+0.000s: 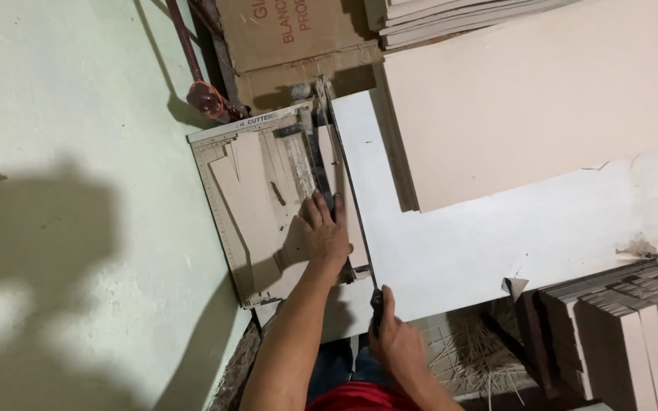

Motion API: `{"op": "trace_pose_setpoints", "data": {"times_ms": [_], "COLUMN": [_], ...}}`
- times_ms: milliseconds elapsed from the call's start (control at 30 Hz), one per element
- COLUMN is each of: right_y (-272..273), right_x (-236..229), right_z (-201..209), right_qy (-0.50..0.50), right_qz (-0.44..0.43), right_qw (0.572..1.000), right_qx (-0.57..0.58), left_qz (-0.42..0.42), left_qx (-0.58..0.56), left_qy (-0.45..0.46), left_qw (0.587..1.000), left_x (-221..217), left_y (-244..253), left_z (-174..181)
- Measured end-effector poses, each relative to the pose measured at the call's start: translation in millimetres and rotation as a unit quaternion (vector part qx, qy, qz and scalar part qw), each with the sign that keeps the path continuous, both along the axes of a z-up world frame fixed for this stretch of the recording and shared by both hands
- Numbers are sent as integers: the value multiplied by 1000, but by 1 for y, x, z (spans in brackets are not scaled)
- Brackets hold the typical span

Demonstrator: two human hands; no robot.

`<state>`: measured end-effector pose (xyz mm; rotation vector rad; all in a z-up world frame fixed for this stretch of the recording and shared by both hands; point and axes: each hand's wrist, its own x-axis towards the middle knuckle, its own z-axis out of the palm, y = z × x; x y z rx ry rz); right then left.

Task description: The person uses a manual paper cutter to trim large sheets of beige paper. They place each sheet on the cutter's base, align it against the guide, and pull down the lever to make the cut. The person repeats this process for multiple sheets throughout the video.

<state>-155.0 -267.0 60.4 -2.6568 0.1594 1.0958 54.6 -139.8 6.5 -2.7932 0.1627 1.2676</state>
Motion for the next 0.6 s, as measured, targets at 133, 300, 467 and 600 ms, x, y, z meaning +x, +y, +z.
{"op": "trace_pose_setpoints", "data": {"times_ms": [133, 300, 467, 600], "right_y": [-16, -20, -15, -19], "right_x": [-21, -10, 74, 93], "right_z": [-105, -72, 145, 198], "right_qy": [-46, 25, 126, 181], "right_qz": [-59, -127, -201, -173], "right_qw": [995, 989, 957, 953], "right_qx": [63, 70, 165, 168], "left_qz": [-2, -8, -6, -67], "left_qx": [-2, -9, -5, -41], "left_qy": [-4, -27, 13, -36], "left_qw": [1000, 1000, 1000, 996], "left_x": [-1, -6, -4, -13], "left_y": [-2, -2, 4, 1], "left_z": [-7, -18, 2, 53]}}
